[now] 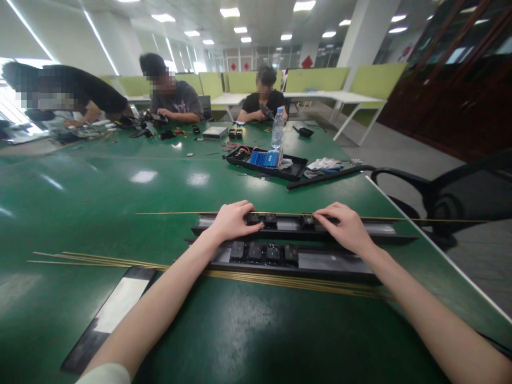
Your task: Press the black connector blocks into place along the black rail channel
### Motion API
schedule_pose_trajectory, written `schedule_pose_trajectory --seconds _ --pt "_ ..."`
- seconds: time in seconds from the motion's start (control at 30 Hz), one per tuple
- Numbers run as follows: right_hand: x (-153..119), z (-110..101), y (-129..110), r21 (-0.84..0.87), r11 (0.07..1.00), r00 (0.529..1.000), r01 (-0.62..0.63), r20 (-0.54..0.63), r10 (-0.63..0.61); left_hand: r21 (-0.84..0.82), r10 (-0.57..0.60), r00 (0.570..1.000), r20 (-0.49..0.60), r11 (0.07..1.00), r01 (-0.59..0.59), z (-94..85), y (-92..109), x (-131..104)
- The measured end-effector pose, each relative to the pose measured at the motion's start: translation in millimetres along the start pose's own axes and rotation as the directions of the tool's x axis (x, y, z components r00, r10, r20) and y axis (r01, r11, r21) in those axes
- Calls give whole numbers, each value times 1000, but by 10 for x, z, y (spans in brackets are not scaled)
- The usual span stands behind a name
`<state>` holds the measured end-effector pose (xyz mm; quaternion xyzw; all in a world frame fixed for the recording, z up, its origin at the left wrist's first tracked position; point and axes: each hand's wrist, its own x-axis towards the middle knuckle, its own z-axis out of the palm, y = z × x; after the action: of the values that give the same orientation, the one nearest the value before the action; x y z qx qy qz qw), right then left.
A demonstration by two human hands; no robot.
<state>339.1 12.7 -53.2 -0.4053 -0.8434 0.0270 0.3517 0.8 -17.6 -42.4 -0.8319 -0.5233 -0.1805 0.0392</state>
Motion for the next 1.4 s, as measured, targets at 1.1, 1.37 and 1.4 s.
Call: schedule_pose_trajectory --seconds 1.1,1.37,1.4 --pt "-6 -51 16 51 997 998 -57 36 55 -28 12 1000 3 1000 -12 30 -19 18" --pt "3 -97 59 76 991 991 -110 83 103 -43 11 1000 -1 999 -11 33 -16 19" --pt "4 -100 62 76 991 990 -113 88 106 -44 13 1000 -2 999 -13 32 -15 18"
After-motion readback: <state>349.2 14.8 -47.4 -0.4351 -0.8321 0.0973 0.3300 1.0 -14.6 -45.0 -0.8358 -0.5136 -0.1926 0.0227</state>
